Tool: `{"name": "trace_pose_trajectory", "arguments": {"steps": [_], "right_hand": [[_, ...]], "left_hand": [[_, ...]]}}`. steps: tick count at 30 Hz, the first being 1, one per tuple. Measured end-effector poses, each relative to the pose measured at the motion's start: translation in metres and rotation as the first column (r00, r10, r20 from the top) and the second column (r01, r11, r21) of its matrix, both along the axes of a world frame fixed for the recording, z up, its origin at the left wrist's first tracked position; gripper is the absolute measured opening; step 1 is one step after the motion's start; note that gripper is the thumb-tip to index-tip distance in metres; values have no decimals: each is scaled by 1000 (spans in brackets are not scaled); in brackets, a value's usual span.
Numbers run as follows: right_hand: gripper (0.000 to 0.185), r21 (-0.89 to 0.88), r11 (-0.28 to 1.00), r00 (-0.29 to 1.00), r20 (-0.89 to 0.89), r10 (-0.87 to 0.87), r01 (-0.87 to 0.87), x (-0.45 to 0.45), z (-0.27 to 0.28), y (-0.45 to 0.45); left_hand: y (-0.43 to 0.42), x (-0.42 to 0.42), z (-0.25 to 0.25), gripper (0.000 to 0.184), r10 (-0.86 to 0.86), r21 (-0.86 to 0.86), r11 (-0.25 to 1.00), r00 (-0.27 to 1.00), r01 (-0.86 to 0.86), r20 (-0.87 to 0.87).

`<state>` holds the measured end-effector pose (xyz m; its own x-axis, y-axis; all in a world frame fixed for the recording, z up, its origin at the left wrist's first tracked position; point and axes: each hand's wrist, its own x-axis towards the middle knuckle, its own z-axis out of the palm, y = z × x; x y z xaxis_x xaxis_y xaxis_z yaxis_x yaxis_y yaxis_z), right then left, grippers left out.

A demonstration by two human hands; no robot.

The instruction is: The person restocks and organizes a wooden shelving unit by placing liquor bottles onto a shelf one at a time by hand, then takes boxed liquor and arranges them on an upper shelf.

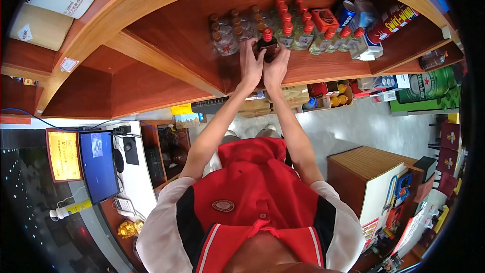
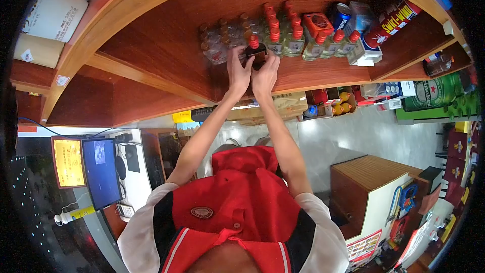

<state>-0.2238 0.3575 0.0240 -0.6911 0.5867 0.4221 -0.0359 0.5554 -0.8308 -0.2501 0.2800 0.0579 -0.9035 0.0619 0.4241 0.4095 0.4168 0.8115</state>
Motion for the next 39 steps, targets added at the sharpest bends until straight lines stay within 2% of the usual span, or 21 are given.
{"name": "trace_pose_trajectory", "arguments": {"steps": [2,4,5,7,9,10,11,14,16,17,18,20,22,23,27,30,32,34,36,38,39], "right_hand": [[64,4,1000,1000,4,-11,11,1,-5,0],[69,36,999,1000,-1,-29,29,0,-9,1],[71,33,999,999,-22,-37,38,0,-8,-1],[76,18,998,997,-47,-66,66,1,-4,-5],[77,26,994,994,-14,-105,105,12,-8,-4],[75,-8,996,996,-26,-90,90,22,-8,-6],[72,-26,995,994,-40,-98,97,34,-7,-10],[60,11,992,991,-53,-126,127,82,-10,-32],[46,62,994,993,76,-95,91,120,-13,-50],[38,17,999,994,107,-31,29,137,-28,-61],[31,-29,999,990,135,31,-27,152,-40,-70],[19,-45,990,978,157,139,-134,173,-21,-111],[17,-163,950,929,220,298,-266,185,0,-149],[17,-162,936,916,208,343,-314,187,-7,-165],[16,-103,896,864,241,443,-431,190,-7,-201],[16,-127,924,884,270,383,-362,197,-3,-207],[17,-153,943,899,289,330,-297,203,-4,-205],[17,-173,954,908,303,289,-246,207,-3,-204],[18,-158,968,916,322,238,-196,207,0,-204],[16,-161,964,915,314,253,-211,204,3,-205],[15,-174,958,912,306,273,-228,202,3,-207]], "left_hand": [[-5,15,0,42,44,25,999,999,-44,-5],[-19,42,1,46,-1,5,1000,999,1,-33],[-31,64,9,39,-75,61,995,996,72,39],[-66,113,23,28,-169,18,985,985,170,-26],[-114,150,27,15,-191,51,978,971,200,-145],[-136,158,43,9,-141,53,986,965,156,-220],[-165,163,39,6,-75,31,996,981,82,-181],[-233,120,30,2,120,88,989,992,-116,-39],[-248,67,38,7,199,79,976,979,-202,38],[-251,38,47,10,212,85,973,976,-215,42],[-256,8,35,16,187,73,980,982,-185,-35],[-260,-46,20,29,138,-10,990,982,-141,-129],[-249,-84,23,39,87,-96,989,975,-109,-206],[-243,-97,29,43,57,-115,989,962,-90,-266],[-223,-137,15,47,-3,-142,989,972,-31,-235],[-219,-146,1,46,7,-179,982,961,-58,-276],[-218,-147,-6,44,-17,-141,990,972,-16,-234],[-218,-143,-7,42,-11,-133,991,994,-3,-107],[-221,-138,-2,38,-1,-101,995,988,-15,-153],[-231,-139,-1,35,-36,-95,995,995,27,-92],[-235,-139,-6,33,-68,39,997,998,68,-9]]}}
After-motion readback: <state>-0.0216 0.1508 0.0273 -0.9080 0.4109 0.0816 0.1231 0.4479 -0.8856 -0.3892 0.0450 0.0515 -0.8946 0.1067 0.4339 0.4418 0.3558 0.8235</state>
